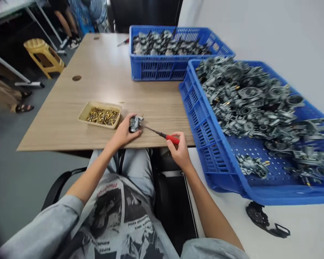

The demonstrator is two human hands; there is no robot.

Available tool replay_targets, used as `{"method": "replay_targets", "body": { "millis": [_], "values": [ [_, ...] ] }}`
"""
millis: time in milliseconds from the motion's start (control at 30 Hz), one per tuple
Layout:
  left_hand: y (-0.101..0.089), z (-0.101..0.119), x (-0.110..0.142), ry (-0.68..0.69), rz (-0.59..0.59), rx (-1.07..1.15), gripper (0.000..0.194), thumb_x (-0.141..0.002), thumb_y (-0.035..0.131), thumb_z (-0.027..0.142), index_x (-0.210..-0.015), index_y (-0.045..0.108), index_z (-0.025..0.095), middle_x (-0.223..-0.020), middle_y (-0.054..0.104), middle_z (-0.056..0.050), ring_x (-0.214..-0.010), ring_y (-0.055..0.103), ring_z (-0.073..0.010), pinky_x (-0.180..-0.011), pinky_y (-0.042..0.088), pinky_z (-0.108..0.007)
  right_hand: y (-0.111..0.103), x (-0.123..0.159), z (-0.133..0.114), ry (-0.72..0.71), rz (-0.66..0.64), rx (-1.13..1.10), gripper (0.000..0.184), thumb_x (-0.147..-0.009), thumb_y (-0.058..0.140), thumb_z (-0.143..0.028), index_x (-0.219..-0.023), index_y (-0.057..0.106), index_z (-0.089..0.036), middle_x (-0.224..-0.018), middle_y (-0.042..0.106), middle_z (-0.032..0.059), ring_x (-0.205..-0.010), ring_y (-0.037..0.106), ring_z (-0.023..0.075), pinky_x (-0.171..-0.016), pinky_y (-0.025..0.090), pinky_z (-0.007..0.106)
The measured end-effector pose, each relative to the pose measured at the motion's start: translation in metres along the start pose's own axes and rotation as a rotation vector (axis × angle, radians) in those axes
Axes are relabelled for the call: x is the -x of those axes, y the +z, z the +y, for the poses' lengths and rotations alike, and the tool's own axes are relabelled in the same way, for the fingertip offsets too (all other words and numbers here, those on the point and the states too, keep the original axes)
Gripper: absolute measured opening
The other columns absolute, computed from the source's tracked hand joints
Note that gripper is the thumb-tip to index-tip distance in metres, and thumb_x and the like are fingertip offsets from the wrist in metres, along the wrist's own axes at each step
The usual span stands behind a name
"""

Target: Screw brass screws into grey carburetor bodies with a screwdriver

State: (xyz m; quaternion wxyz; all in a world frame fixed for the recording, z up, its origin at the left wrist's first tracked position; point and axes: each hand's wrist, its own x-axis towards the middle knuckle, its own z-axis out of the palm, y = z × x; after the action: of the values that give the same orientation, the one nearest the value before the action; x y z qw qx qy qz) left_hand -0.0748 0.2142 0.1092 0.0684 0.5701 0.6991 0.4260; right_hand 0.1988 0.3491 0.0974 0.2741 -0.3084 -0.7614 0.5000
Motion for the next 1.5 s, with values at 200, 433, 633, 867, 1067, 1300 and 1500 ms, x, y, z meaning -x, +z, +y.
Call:
{"method": "replay_targets", "body": {
  "millis": [200,433,633,867,1067,1300,1500],
  "values": [
    [0.001,-0.003,-0.002,0.019,-0.005,0.035,0.079,-0.082,0.075,0.027,-0.152,0.040,0.015,-0.153,0.055,-0.017,-0.144,0.053,-0.0334,-0.125,0.039,-0.047,-0.002,0.001,0.000,0.021,-0.050,-0.088,0.033,-0.100,0.064,-0.055,-0.109,0.047,-0.028,-0.065,0.046,-0.0075,-0.045,0.044,0.0126,-0.043,0.037,0.027],
    [-0.002,0.003,-0.002,0.014,-0.012,0.061,0.076,-0.083,0.073,0.025,-0.151,0.042,0.016,-0.152,0.055,-0.016,-0.144,0.053,-0.0324,-0.126,0.038,-0.046,-0.002,-0.001,-0.001,0.062,-0.065,-0.150,0.036,-0.100,0.061,-0.061,-0.105,0.047,-0.028,-0.063,0.043,-0.0077,-0.046,0.042,0.0122,-0.043,0.038,0.027],
    [-0.001,0.002,-0.003,0.018,0.000,0.066,0.075,-0.082,0.072,0.025,-0.150,0.042,0.015,-0.150,0.057,-0.016,-0.141,0.055,-0.0311,-0.125,0.039,-0.044,-0.006,-0.003,-0.005,0.097,-0.096,-0.154,0.043,-0.095,0.070,-0.060,-0.111,0.045,-0.029,-0.065,0.045,-0.0085,-0.045,0.043,0.0115,-0.042,0.038,0.026],
    [0.001,0.000,-0.002,0.032,-0.004,0.065,0.076,-0.081,0.071,0.024,-0.151,0.042,0.017,-0.151,0.057,-0.015,-0.143,0.053,-0.0321,-0.126,0.037,-0.045,-0.001,-0.004,-0.013,0.117,-0.064,-0.216,0.041,-0.098,0.063,-0.065,-0.097,0.043,-0.029,-0.060,0.036,-0.0102,-0.044,0.034,0.0110,-0.040,0.038,0.024],
    [0.003,-0.002,-0.001,0.035,0.005,0.064,0.076,-0.081,0.072,0.023,-0.151,0.042,0.017,-0.151,0.057,-0.015,-0.142,0.054,-0.0322,-0.125,0.039,-0.046,-0.005,-0.002,-0.016,0.118,-0.110,-0.233,0.039,-0.097,0.068,-0.056,-0.115,0.046,-0.030,-0.064,0.041,-0.0099,-0.047,0.039,0.0116,-0.044,0.041,0.025],
    [0.004,-0.003,0.000,0.040,0.008,0.072,0.077,-0.081,0.072,0.022,-0.152,0.043,0.018,-0.151,0.057,-0.014,-0.143,0.054,-0.0323,-0.126,0.039,-0.046,-0.002,-0.004,-0.015,0.112,-0.075,-0.213,0.041,-0.096,0.066,-0.063,-0.096,0.043,-0.028,-0.060,0.038,-0.0101,-0.046,0.037,0.0106,-0.042,0.041,0.023],
    [0.004,-0.003,0.000,0.035,0.002,0.076,0.076,-0.081,0.072,0.023,-0.152,0.043,0.018,-0.150,0.058,-0.014,-0.142,0.054,-0.0325,-0.125,0.039,-0.047,-0.002,-0.003,-0.016,0.108,-0.078,-0.224,0.037,-0.097,0.066,-0.060,-0.105,0.049,-0.028,-0.061,0.040,-0.0095,-0.047,0.037,0.0109,-0.043,0.042,0.024]
  ]
}}
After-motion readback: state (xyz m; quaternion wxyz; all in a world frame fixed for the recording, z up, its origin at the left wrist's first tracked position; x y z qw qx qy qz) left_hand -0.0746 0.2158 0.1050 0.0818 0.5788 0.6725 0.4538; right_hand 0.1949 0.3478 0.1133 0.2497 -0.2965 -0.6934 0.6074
